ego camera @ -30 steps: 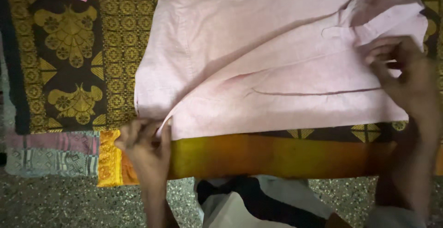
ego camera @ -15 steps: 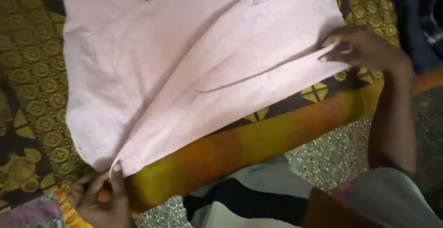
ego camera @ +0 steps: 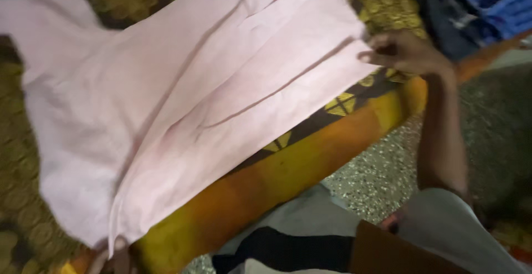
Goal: The person buttons a pink long-sleeved shirt and folds it on a patterned mat.
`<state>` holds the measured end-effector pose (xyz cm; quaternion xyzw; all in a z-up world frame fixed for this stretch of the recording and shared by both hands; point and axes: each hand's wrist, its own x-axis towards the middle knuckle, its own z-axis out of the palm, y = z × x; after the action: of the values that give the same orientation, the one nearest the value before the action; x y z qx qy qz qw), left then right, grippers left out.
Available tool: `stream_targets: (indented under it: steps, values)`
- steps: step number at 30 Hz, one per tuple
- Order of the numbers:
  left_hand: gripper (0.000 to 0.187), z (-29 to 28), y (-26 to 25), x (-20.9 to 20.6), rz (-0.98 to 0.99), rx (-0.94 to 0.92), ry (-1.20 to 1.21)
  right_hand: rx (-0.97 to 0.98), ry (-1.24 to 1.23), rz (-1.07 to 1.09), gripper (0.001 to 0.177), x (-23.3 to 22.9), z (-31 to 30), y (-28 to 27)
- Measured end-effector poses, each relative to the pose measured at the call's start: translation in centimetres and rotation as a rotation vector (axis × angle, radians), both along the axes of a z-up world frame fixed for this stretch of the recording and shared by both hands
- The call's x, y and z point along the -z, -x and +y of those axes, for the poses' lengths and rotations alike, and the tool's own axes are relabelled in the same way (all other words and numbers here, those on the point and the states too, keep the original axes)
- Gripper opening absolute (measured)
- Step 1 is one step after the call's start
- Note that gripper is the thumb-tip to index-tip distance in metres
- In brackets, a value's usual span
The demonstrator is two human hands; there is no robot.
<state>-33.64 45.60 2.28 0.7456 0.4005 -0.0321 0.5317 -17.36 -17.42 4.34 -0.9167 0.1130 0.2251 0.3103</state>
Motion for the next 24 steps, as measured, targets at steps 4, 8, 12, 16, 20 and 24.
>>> stream_targets:
  steps: [4,8,12,16,20,24]
  values:
    - [0.027,-0.4,0.6,-0.2,0.037,-0.074,0.108,0.21,-0.076,0.011,0.042,0.2,1.4,1.0]
    - [0.014,-0.7,1.5,0.3,-0.189,-0.177,0.27,0.205,-0.154,0.087,0.04,2.7,3.6,1.2]
    - [0.012,-1.0,1.6,0.2,-0.259,-0.105,0.274,0.259,-0.167,0.089,0.037,3.5,3.1,2.2]
    - [0.011,-1.5,1.3,0.4,-0.232,-0.083,0.192,0.258,-0.168,0.088,0.035,4.3,2.9,2.5]
    - [0.011,-1.1,1.4,0.6,-0.221,-0.018,0.14,0.258,-0.16,0.09,0.033,4.5,3.0,2.9]
    - [0.01,-1.0,1.2,0.8,-0.247,0.025,0.08,0.255,-0.153,0.073,0.031,4.1,3.2,2.7]
